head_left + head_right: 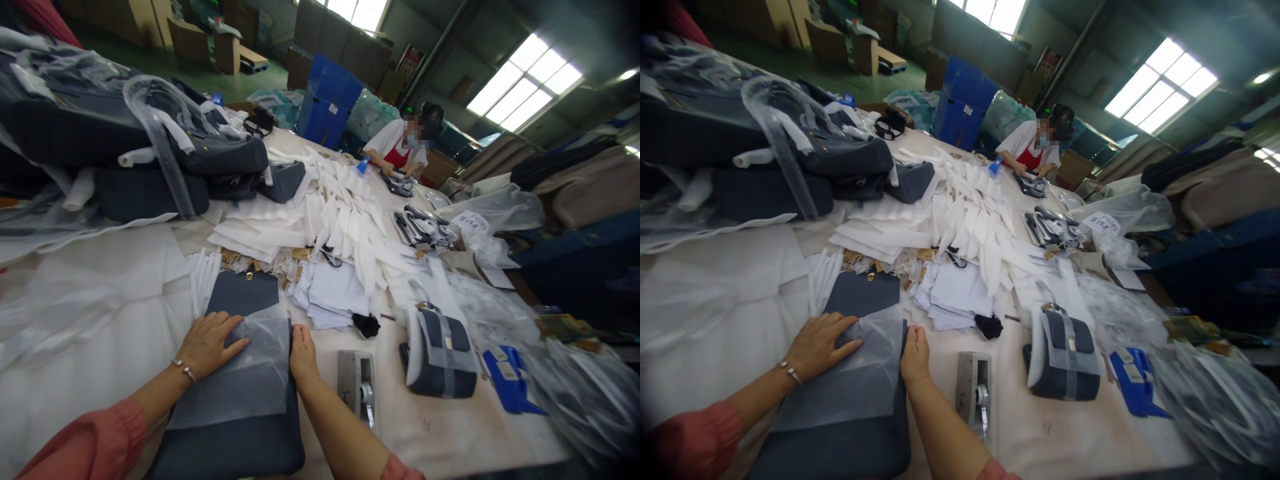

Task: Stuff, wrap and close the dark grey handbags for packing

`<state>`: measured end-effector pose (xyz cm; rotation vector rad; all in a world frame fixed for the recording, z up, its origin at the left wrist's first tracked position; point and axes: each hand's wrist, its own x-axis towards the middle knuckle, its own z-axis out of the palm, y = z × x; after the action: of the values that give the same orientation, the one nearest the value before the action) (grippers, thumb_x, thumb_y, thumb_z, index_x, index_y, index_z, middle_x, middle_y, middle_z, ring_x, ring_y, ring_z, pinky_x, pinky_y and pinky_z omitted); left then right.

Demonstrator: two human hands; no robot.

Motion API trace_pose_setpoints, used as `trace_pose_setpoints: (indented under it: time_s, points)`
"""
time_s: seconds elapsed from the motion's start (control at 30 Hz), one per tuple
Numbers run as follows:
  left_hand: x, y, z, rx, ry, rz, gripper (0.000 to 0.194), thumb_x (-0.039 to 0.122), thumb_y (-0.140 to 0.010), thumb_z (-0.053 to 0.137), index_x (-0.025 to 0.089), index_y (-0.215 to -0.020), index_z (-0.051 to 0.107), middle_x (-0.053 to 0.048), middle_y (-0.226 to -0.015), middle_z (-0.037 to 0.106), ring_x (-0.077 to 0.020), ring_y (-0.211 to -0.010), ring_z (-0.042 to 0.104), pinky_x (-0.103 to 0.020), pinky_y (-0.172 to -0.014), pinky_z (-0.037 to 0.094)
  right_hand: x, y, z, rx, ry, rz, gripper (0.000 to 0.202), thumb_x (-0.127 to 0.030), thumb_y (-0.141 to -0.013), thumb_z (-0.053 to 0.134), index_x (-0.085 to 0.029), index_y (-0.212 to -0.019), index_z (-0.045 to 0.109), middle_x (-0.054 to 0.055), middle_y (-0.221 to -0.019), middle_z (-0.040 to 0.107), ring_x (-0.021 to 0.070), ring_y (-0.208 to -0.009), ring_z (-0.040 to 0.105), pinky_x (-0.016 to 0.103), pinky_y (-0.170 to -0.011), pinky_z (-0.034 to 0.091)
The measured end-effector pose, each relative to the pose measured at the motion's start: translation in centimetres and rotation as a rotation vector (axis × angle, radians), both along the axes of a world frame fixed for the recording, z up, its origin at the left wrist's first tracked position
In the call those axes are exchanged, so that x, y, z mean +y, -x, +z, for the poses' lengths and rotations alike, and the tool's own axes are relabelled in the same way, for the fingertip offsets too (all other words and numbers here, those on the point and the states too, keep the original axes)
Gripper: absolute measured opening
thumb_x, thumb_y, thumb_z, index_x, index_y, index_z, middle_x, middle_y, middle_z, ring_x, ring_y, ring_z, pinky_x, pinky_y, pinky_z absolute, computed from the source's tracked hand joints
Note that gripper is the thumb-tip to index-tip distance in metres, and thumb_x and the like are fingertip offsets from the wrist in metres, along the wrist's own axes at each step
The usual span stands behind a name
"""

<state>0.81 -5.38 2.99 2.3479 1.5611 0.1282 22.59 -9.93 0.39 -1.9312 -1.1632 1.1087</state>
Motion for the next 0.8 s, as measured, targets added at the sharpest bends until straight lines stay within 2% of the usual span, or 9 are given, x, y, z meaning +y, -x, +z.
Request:
trace_pose_setpoints:
  time_s: [0.1,0.17,0.23,0.3,0.37,0.5,0.67,0.8]
  points:
    - [0.3,0.4,-0.7,-0.058,0.010,0.002,0.045,0.057,-0.081,0.043,0.022,-0.103,0.060,-0.005,-0.086,0.059,-0.0216,-0.085,0.053,-0.033,-0.077,0.036,-1.2,-1.0,-0.7,0.189,0.103,0.006,0.028,-0.036,-0.091,0.028,-0.020,-0.084,0.050,0.002,-0.076,0.058,0.0148,-0.072,0.055,0.023,-0.064,0.044]
    - [0.5,0.7,-1.2,-0.109,0.028,-0.001,0.044,0.057,-0.081,0.044,0.020,-0.099,0.060,-0.005,-0.084,0.060,-0.0209,-0.083,0.054,-0.033,-0.078,0.038,-2.3,-1.3,-1.2,0.318,0.147,-0.011,0.019,-0.036,-0.085,0.043,-0.019,-0.088,0.051,0.000,-0.074,0.057,0.0139,-0.067,0.054,0.022,-0.059,0.043]
    - [0.7,1.0,-1.7,-0.154,0.057,-0.001,0.042,0.055,-0.081,0.044,0.019,-0.096,0.059,-0.006,-0.084,0.061,-0.0206,-0.082,0.055,-0.032,-0.078,0.040,-3.3,-1.3,-1.6,0.343,0.192,-0.026,0.022,-0.033,-0.075,0.057,-0.019,-0.092,0.052,-0.001,-0.075,0.058,0.0132,-0.065,0.053,0.022,-0.057,0.042]
    - [1.0,1.2,-2.1,-0.192,0.080,0.007,0.037,0.051,-0.081,0.044,0.019,-0.093,0.059,-0.007,-0.085,0.062,-0.0207,-0.082,0.056,-0.032,-0.079,0.042,-3.8,-1.2,-1.9,0.261,0.262,-0.009,0.027,-0.030,-0.070,0.063,-0.018,-0.091,0.054,-0.001,-0.075,0.059,0.0137,-0.064,0.053,0.023,-0.057,0.041]
    - [1.1,1.3,-2.3,-0.220,0.088,0.027,0.033,0.047,-0.082,0.045,0.018,-0.092,0.059,-0.007,-0.087,0.064,-0.0209,-0.084,0.058,-0.032,-0.080,0.043,-4.0,-1.3,-2.1,0.158,0.314,0.068,0.024,-0.031,-0.069,0.063,-0.018,-0.088,0.056,0.001,-0.075,0.061,0.0154,-0.066,0.054,0.025,-0.059,0.040]
    - [1.2,1.4,-2.2,-0.191,0.082,0.092,0.028,0.046,-0.079,0.048,0.022,-0.088,0.060,-0.002,-0.088,0.067,-0.0209,-0.085,0.061,-0.031,-0.079,0.047,-3.7,-1.6,-1.9,0.043,0.272,0.218,0.018,-0.035,-0.079,0.052,-0.019,-0.083,0.059,0.004,-0.081,0.064,0.0179,-0.072,0.056,0.027,-0.063,0.039]
    - [0.7,1.0,-1.8,-0.069,-0.066,0.179,0.031,0.046,-0.079,0.045,0.022,-0.090,0.062,-0.004,-0.092,0.068,-0.0252,-0.089,0.063,-0.034,-0.078,0.049,-4.1,-2.7,-0.9,-0.183,0.206,0.166,0.027,-0.044,-0.084,0.045,-0.021,-0.079,0.058,0.002,-0.074,0.063,0.0176,-0.069,0.054,0.026,-0.060,0.036]
    - [0.8,-0.4,-2.5,0.042,0.005,0.103,0.033,0.046,-0.081,0.044,0.022,-0.092,0.062,-0.005,-0.091,0.069,-0.0244,-0.088,0.063,-0.033,-0.074,0.048,-4.6,-4.3,-1.6,-0.207,0.237,0.097,0.025,-0.045,-0.081,0.050,-0.021,-0.081,0.057,-0.001,-0.069,0.059,0.0152,-0.064,0.051,0.025,-0.059,0.035]
